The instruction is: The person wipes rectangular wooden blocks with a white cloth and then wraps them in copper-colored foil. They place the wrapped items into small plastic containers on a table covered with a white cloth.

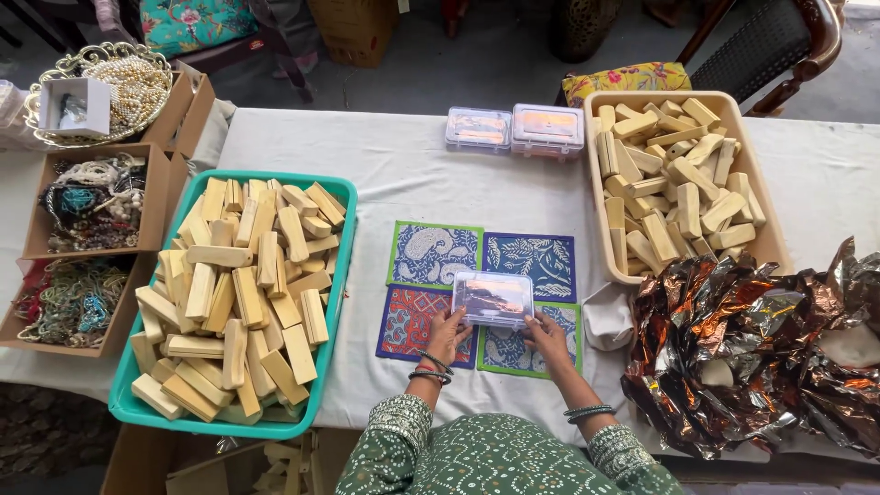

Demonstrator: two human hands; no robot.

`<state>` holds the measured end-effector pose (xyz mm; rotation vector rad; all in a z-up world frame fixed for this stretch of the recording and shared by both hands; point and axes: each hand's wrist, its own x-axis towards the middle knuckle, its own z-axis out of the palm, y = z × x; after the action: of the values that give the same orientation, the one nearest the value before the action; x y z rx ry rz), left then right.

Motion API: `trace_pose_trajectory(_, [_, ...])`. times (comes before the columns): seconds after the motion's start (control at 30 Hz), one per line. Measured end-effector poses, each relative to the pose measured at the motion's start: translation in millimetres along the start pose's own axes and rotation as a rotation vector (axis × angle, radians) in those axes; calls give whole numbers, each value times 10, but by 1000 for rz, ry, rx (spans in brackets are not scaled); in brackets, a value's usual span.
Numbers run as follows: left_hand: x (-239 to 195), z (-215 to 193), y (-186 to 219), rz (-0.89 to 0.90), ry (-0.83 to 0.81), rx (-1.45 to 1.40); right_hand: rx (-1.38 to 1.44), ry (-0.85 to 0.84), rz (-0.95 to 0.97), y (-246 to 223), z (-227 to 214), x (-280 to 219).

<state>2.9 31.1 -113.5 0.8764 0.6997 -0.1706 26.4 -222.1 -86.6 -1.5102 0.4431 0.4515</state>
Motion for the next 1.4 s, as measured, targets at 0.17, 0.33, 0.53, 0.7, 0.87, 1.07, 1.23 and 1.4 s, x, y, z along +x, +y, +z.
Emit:
trace_pose_trajectory(0.17, [74, -53, -57, 2, 10, 5, 96, -28, -35, 3, 97, -77])
trace_pose_trajectory(0.33, [4, -65, -21, 18, -12, 50, 146, -37, -36, 102, 44, 0])
trace_pose_trajectory(0.53, [-146, -80, 85, 10, -88, 44, 216, -72, -9, 9, 68, -151])
trace_pose_trajectory(0.7, [-296, -17, 132, 28, -73, -105, 277, -32, -27, -175, 151, -380])
trace_pose_trajectory(0.87, [-214, -54, 105, 54, -51, -250, 176, -28, -115, -166, 178, -502])
trace_pose_trajectory(1.07, [-421, 115, 350, 62, -45, -309, 197, -75, -155, -329, 344, -603])
trace_pose_trajectory(1.23, [-508, 152, 348, 80, -14, -199, 361, -46, -107, -414, 400, -532])
trace_pose_trajectory(1.4, [-610, 119, 270, 94, 1, -117, 349, -90, -31, -318, 327, -543])
